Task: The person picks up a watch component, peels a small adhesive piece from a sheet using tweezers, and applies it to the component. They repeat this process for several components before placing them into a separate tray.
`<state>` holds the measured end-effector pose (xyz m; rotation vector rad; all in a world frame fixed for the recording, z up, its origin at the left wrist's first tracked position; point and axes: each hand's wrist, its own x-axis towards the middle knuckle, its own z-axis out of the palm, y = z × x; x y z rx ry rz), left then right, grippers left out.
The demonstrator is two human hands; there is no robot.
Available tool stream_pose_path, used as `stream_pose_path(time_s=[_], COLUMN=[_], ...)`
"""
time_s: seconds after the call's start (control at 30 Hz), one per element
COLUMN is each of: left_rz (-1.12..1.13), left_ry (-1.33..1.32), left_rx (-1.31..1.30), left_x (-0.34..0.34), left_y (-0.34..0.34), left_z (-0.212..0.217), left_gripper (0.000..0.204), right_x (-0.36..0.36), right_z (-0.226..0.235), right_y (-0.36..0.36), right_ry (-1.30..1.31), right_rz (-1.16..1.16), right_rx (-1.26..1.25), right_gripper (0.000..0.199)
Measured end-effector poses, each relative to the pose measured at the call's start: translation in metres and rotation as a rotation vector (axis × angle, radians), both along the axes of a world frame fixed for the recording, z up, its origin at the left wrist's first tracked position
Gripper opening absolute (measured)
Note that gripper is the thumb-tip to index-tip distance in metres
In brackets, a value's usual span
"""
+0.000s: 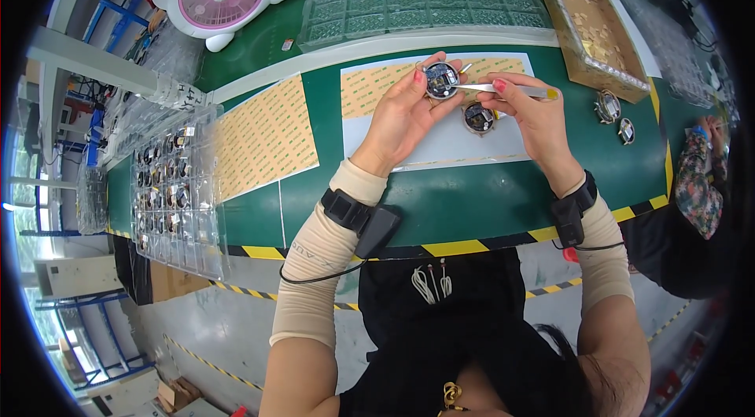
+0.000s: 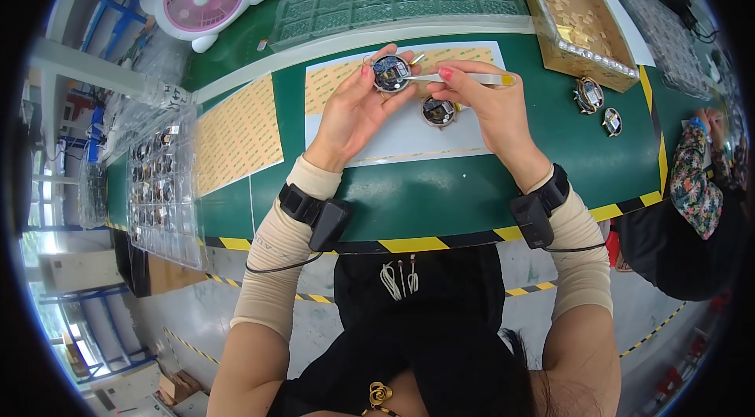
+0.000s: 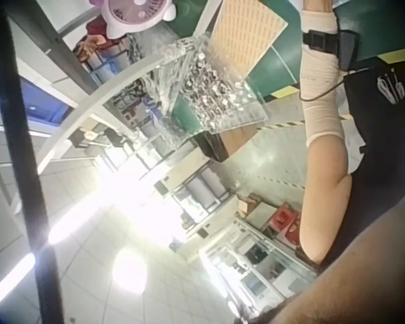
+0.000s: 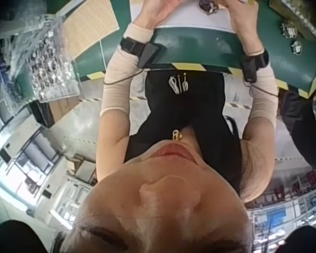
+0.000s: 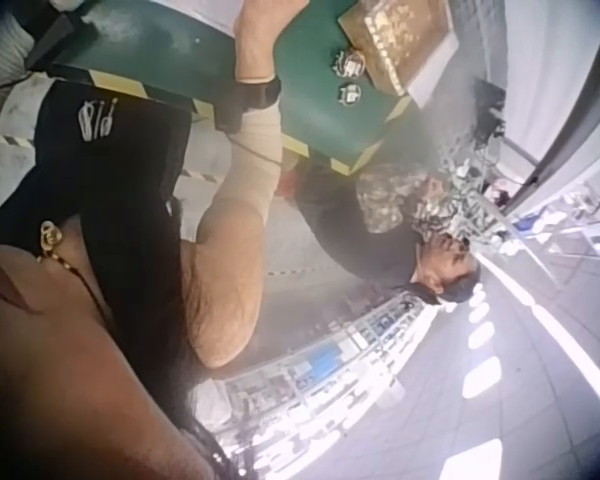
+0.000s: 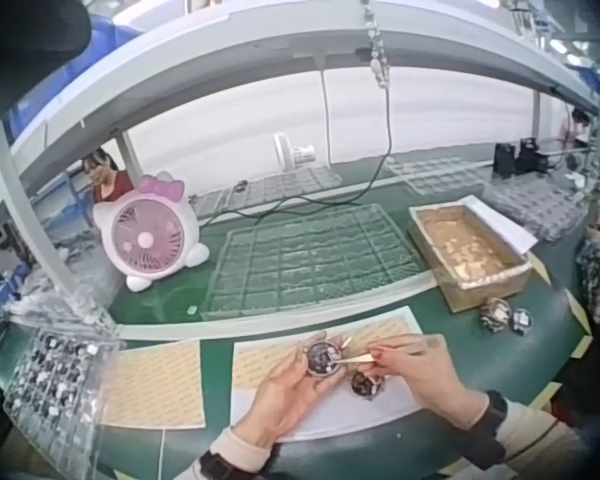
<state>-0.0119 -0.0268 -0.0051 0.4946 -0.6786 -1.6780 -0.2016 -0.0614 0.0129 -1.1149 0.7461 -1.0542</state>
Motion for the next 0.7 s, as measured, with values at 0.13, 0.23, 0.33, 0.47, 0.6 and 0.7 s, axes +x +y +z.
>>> stream_pose_path(time_s=[0.13, 0.23, 0.33, 0.47, 0.6, 0.7], left_rz=[-0.027, -0.047, -0.058, -0.052, 0.001, 0.014], left_ry=[-0.027, -0.023, 0.001, 0.022, -0.002, -0.014], left_rx=[-0.019, -0.009, 0.017, 0.028, 0.033, 0.034], left_x=[0.0009, 0.0012, 0.0003, -0.0015, 0.0004, 0.0003], left_y=[0.0, 0.0, 0.0004, -0.0009, -0.0002, 0.0004], left_z=[-0.0011, 0.0008, 0.0023, 0.0014, 0.0, -0.0001], left_gripper=[0.046, 0.045, 0.041, 0.039, 0.038, 0.038], right_x=[-0.0002, -0.0019, -0.0028, -0.0017, 0.0005, 0.0046], right_z=[-0.0005, -0.0019, -0.0057, -0.0055, -0.0029, -0.0008], right_y=[-0.0013, -0.0037, -0.0063, -0.0045, -0.0028, 0.0019], right_ry=[-0.002, -0.017, -0.144, -0.159, -0.047, -0.048], right_rz=[0.006, 0.016, 0.046, 0.035, -0.034, -0.04], right_rx=[0.018, 0.049, 0.137, 0.177, 0.079, 0.035], right_gripper=[0.023, 0.023, 0.024, 0.025, 0.024, 0.024])
